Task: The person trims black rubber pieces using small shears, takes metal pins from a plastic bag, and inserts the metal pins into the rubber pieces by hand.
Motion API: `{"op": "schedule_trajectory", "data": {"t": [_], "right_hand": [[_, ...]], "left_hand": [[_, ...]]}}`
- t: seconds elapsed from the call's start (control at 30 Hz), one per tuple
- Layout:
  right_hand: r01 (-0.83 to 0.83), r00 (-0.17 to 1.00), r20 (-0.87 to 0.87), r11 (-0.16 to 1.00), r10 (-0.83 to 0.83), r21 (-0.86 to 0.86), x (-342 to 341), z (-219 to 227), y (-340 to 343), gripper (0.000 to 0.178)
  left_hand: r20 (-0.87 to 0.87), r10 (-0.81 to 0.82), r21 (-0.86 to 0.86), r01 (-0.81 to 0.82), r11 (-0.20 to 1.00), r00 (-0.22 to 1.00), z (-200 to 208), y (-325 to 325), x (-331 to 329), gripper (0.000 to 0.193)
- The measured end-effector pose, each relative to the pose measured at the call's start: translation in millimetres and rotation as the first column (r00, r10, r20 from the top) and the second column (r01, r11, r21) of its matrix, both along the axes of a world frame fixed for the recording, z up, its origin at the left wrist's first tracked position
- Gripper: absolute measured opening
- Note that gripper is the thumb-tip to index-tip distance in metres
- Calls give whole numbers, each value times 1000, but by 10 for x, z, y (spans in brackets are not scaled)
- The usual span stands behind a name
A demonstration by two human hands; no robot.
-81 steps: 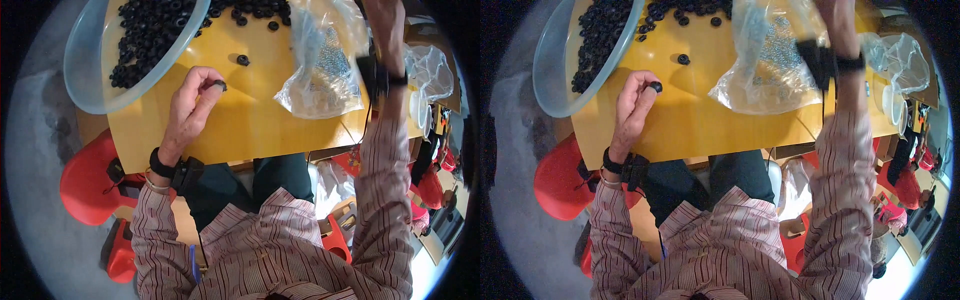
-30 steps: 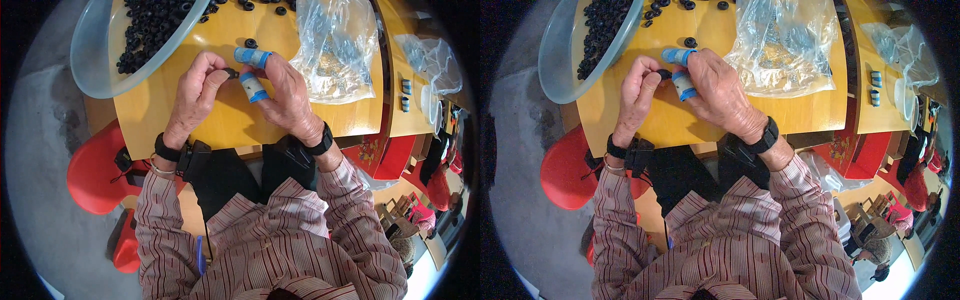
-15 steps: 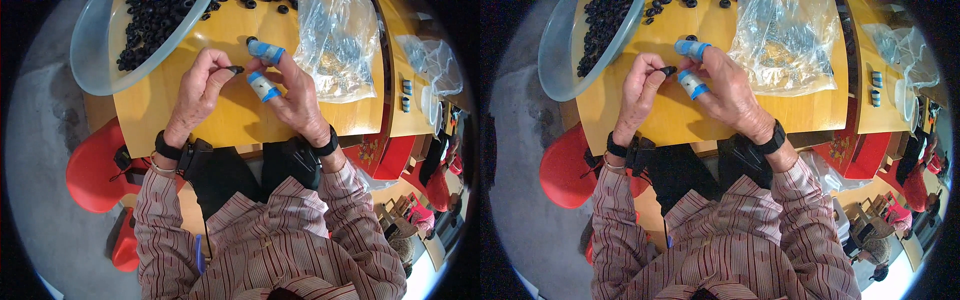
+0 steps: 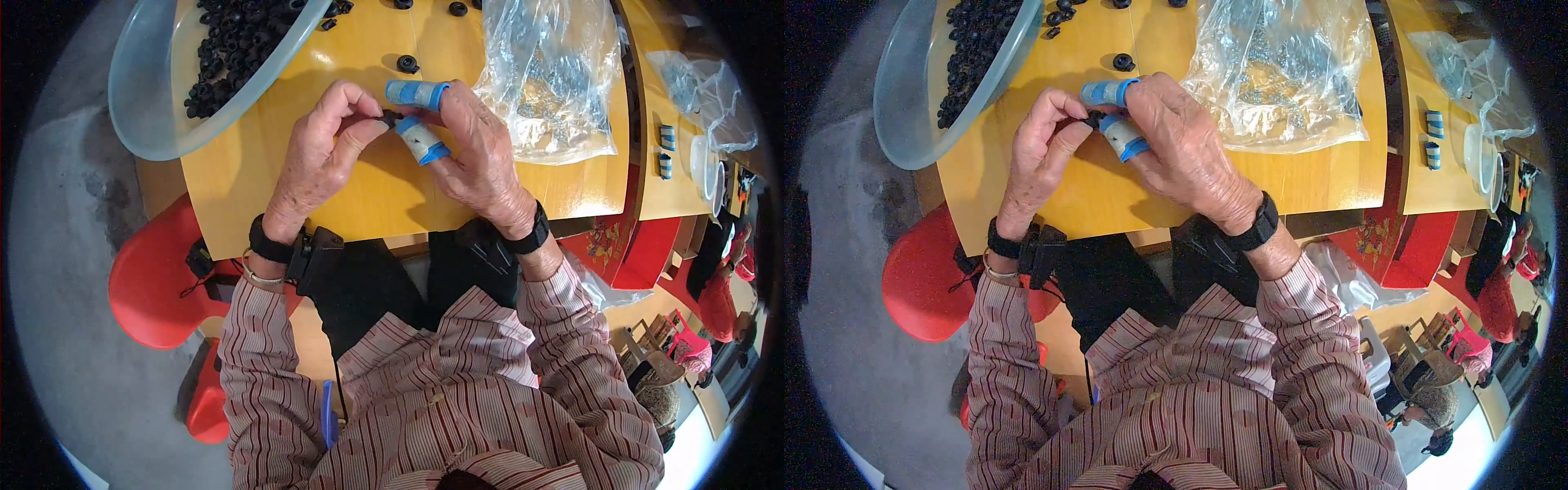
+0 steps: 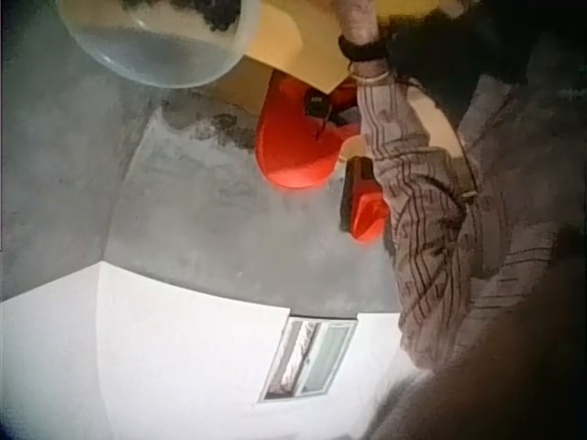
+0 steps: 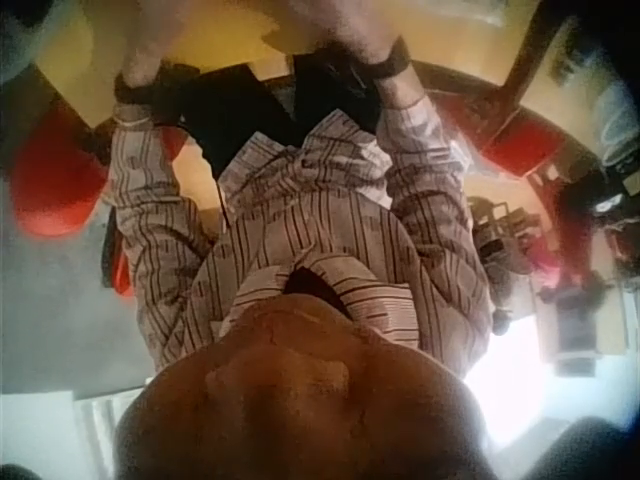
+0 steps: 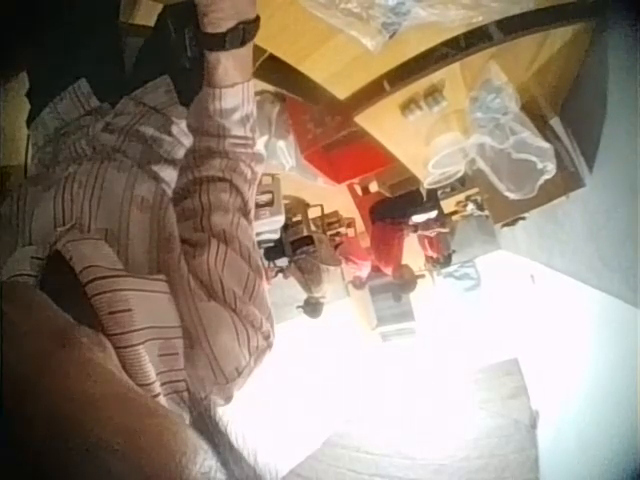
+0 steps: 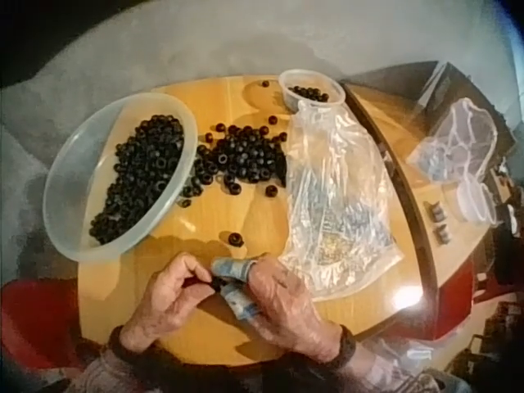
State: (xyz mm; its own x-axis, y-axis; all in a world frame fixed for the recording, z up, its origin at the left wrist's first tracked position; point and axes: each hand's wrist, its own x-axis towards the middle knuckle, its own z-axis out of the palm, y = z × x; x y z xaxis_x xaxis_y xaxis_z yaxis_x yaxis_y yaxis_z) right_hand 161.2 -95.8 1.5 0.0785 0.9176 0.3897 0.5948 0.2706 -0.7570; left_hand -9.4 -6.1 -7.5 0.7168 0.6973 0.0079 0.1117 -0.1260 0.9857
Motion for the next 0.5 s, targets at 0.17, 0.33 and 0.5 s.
{"op": "schedule_trajectory", "data": {"t": [0.17,0.33,0.5], "right_hand": [[-14,999,42,998,12,57,-9,23,1,36],[-32,995,94,999,30,24,-2,47,-9,42],[-51,993,110,998,46,45,-49,147,-32,41]], "left_hand": [[61,13,-44,-10,999,998,41,-28,26,17],[-6,-54,-38,54,998,999,61,-10,19,20],[-72,-43,28,45,999,996,44,-10,-12,18]]}}
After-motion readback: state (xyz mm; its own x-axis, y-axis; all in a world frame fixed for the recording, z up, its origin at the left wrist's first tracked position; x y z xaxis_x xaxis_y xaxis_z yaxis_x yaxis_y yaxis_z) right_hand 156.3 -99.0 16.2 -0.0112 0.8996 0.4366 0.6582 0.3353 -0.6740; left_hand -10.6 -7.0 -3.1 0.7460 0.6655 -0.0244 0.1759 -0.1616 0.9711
